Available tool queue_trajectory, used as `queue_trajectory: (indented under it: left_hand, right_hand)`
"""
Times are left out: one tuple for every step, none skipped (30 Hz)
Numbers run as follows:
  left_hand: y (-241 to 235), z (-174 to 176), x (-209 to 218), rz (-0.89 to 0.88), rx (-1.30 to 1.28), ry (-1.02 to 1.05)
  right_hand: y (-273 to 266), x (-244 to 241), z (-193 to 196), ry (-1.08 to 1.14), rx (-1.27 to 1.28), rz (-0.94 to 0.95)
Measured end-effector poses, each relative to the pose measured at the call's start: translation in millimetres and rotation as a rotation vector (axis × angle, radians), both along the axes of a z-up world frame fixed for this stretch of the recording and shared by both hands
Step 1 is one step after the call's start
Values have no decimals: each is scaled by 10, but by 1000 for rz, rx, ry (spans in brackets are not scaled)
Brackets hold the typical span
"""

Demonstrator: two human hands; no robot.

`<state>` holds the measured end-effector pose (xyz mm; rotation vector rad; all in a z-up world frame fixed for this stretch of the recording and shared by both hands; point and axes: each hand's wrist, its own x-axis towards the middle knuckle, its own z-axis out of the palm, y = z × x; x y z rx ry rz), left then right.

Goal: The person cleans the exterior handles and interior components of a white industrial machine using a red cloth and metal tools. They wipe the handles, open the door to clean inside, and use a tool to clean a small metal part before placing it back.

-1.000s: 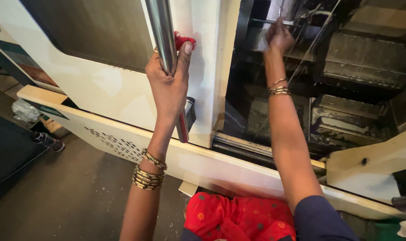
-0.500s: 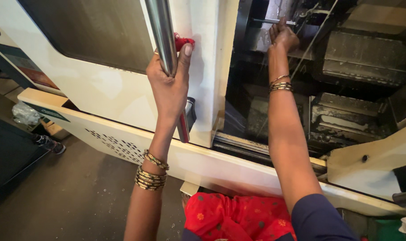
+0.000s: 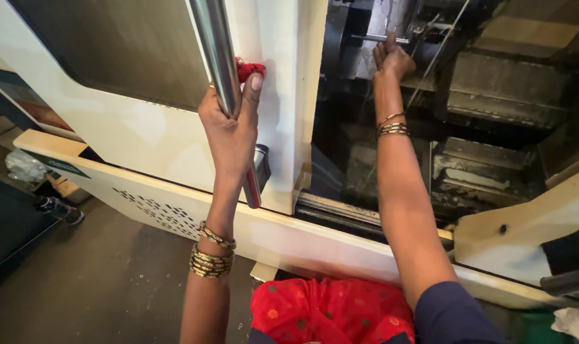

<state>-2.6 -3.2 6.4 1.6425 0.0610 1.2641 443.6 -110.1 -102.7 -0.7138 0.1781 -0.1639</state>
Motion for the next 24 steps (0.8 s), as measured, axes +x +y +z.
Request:
queue_trajectory:
  left_hand:
    - [-11, -16, -8, -3, -16, 8]
    - [-14, -30, -15, 4, -2, 15]
    - [-3, -26, -15, 10, 16, 17]
    - [-2, -23, -13, 17, 35, 19]
    - [-6, -25, -15, 2, 22, 13]
    - [-9, -24, -15, -12, 10, 7]
    - [-11, -20, -16, -26, -2, 1]
    - [-17, -15, -13, -30, -5, -11]
    - [-21, -12, -14, -33, -8, -21]
    - [-24, -8, -14, -36, -10, -30]
    - [-23, -5, -18, -37, -14, -20]
    - [-20, -4, -21, -37, -19, -11]
    - [-21, -9, -21, -40, -26, 1]
    - [-17, -17, -27, -41, -17, -3]
    - [-14, -24, -26, -43, -9, -11]
    - [-10, -33, -28, -44, -1, -19]
    - [-4, -35, -25, -53, -10, -12]
    - [-1, -40, -24, -62, -19, -5]
    - [2, -49, -21, -72, -28, 3]
    - [6, -59, -16, -74, -42, -3]
    - [9, -68, -6, -78, -54, -9]
    - [9, -76, -1, -83, -67, -14]
    - [12, -70, -1, -61, -47, -23]
    - [11, -59, -1, -38, -28, -32]
  right_hand:
    - [-13, -51, -4, 4, 29, 7]
    - [-32, -96, -20, 7, -39, 13]
    - [-41, -118, -11, 5, -101, 18]
    - [-47, -121, 3, 4, -164, 24]
    - [-51, -118, -3, 0, -143, 20]
    - [-54, -104, -15, -5, -122, 15]
    - [-49, -78, -20, -10, -101, 12]
    - [-54, -50, -35, -40, -129, 27]
    - [-47, -23, -55, -69, -155, 41]
    - [-37, 8, -69, -98, -181, 56]
    - [-28, 30, -90, -86, -139, 56]
    - [-9, 54, -97, -74, -96, 56]
    - [-18, 69, -114, -60, -55, 52]
    - [-26, 71, -138, -65, -63, 42]
    - [-25, 84, -136, -74, -72, 31]
    - [-32, 87, -143, -83, -81, 19]
    - [-33, 94, -131, -75, -90, 20]
    - [-34, 100, -124, -67, -99, 21]
    - [-36, 104, -133, -58, -108, 23]
    - [-35, 112, -144, -69, -96, 43]
    - [-42, 118, -160, -81, -84, 61]
    - [-47, 120, -163, -92, -71, 79]
    - [-55, 112, -152, -91, -97, 98]
    - [-62, 85, -137, -91, -122, 117]
